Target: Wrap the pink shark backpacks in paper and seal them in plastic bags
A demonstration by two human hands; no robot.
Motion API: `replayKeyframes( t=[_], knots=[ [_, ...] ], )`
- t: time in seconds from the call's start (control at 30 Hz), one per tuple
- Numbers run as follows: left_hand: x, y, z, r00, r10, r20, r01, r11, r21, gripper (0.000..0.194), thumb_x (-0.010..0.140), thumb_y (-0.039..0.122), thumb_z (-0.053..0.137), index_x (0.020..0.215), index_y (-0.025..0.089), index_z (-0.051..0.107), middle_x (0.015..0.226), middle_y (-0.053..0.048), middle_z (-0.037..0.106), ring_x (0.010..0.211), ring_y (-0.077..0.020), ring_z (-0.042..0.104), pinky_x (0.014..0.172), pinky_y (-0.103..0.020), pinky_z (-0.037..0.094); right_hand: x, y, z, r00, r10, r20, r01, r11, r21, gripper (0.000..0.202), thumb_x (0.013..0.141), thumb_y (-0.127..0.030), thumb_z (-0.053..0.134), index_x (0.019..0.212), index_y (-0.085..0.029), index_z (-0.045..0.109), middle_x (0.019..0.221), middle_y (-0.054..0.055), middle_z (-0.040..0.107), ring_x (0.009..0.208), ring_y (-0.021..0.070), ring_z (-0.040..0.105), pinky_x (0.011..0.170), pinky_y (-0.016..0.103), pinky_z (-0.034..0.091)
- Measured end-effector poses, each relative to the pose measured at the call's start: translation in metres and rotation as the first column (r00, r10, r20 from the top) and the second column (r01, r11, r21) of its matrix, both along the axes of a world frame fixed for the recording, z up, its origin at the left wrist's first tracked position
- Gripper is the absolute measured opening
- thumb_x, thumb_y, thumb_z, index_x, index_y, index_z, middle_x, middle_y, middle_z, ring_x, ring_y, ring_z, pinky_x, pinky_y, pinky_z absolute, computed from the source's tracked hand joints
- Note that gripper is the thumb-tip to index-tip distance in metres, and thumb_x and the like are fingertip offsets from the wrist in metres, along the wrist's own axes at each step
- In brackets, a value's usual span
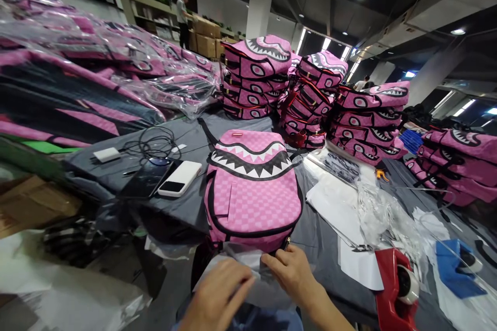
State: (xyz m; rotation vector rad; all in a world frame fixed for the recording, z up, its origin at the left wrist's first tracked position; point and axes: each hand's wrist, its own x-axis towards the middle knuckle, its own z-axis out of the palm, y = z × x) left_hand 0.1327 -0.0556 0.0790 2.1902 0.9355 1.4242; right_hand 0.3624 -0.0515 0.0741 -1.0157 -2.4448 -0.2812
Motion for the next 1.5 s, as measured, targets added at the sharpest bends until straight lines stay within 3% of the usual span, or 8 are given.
replayKeyframes(
  t=[0.17, 0.43, 0.73, 0.87, 1.0, 1.13, 1.27, 1.5],
  knots=[
    [0.039, 0.008, -0.012, 0.969, 0.069, -0.239, -0.031, 0.986, 0.161, 0.022, 0.103, 0.019, 0.041, 0.095, 0.021, 0.062, 0.081, -0.002, 0.066, 0.072, -0.0171, 0.062, 0.064, -0.028, 0.052, 0.001, -0.002, -0.006, 1.0, -0.026, -0.014, 0.026, 1.0, -0.013, 0.026, 0.108, -0.022, 0.04, 0.116, -0.018, 0.064, 0.067, 0.0, 0.062, 0.055, 0.0142, 0.051, 0.055, 0.031, 0.035],
    [0.038, -0.013, -0.049, 0.979, 0.105, -0.176, 0.008, 0.837, 0.547, 0.032, 0.1, 0.014, 0.037, 0.109, 0.016, 0.068, 0.091, -0.008, 0.07, 0.088, -0.0197, 0.065, 0.087, -0.033, 0.054, -0.001, -0.01, -0.014, 0.995, 0.017, -0.099, -0.004, 0.991, 0.137, 0.026, 0.105, -0.013, 0.039, 0.121, -0.013, 0.059, 0.058, -0.003, 0.055, 0.049, 0.0133, 0.047, 0.05, 0.03, 0.035],
    [0.041, 0.011, -0.044, 0.979, 0.12, -0.162, -0.044, 0.912, 0.408, 0.03, 0.102, 0.008, 0.035, 0.103, 0.017, 0.064, 0.085, -0.003, 0.07, 0.082, -0.0131, 0.067, 0.082, -0.025, 0.059, 0.004, -0.006, -0.028, 0.988, 0.077, -0.135, -0.061, 0.991, 0.123, 0.042, 0.101, -0.009, 0.045, 0.143, -0.014, 0.046, 0.062, -0.003, 0.061, 0.05, 0.0143, 0.053, 0.053, 0.03, 0.039],
    [0.031, 0.012, -0.064, 0.995, 0.03, -0.095, 0.008, 0.929, 0.371, 0.03, 0.099, 0.005, 0.039, 0.111, 0.019, 0.064, 0.091, -0.004, 0.07, 0.091, -0.0141, 0.068, 0.09, -0.028, 0.059, 0.018, -0.016, -0.027, 0.947, -0.118, -0.299, 0.073, 0.985, -0.156, 0.031, 0.098, -0.034, 0.061, 0.125, -0.019, 0.058, 0.071, -0.001, 0.066, 0.056, 0.0144, 0.058, 0.058, 0.029, 0.044],
    [0.022, 0.014, -0.082, 0.997, -0.029, -0.077, 0.051, 0.951, 0.306, 0.03, 0.097, 0.004, 0.047, 0.116, 0.021, 0.063, 0.099, -0.004, 0.071, 0.098, -0.0144, 0.07, 0.093, -0.028, 0.059, 0.048, -0.034, -0.028, 0.79, -0.465, -0.399, 0.146, 0.775, -0.615, 0.048, 0.082, -0.068, 0.07, 0.084, -0.02, 0.066, 0.067, -0.001, 0.064, 0.063, 0.0155, 0.059, 0.062, 0.027, 0.044],
    [0.013, 0.017, -0.095, 0.995, -0.063, -0.075, 0.083, 0.949, 0.304, 0.03, 0.097, 0.007, 0.052, 0.119, 0.023, 0.064, 0.102, -0.004, 0.072, 0.099, -0.0148, 0.071, 0.094, -0.027, 0.059, 0.059, -0.037, -0.029, 0.595, -0.589, -0.547, -0.052, 0.651, -0.758, 0.052, 0.084, -0.07, 0.066, 0.074, -0.018, 0.062, 0.079, 0.003, 0.068, 0.078, 0.0178, 0.063, 0.073, 0.029, 0.048],
    [0.007, 0.018, -0.098, 0.996, -0.069, -0.061, 0.082, 0.962, 0.261, 0.037, 0.096, 0.009, 0.054, 0.125, 0.029, 0.064, 0.1, -0.003, 0.073, 0.094, -0.0165, 0.073, 0.089, -0.027, 0.061, 0.048, -0.008, -0.024, 0.463, -0.599, -0.654, 0.016, 0.743, -0.669, 0.052, 0.085, -0.071, 0.062, 0.076, -0.02, 0.06, 0.068, -0.002, 0.058, 0.062, 0.0125, 0.053, 0.06, 0.024, 0.044],
    [0.019, 0.02, -0.081, 0.994, -0.007, -0.11, 0.035, 0.967, 0.254, 0.042, 0.102, 0.025, 0.051, 0.143, 0.029, 0.055, 0.103, -0.006, 0.069, 0.09, -0.0176, 0.07, 0.081, -0.025, 0.06, 0.042, 0.049, -0.013, 0.727, -0.412, -0.549, 0.091, 0.85, -0.518, 0.057, 0.075, -0.075, 0.071, 0.067, -0.021, 0.056, 0.061, -0.004, 0.056, 0.054, 0.0103, 0.046, 0.057, 0.024, 0.04]
  ],
)
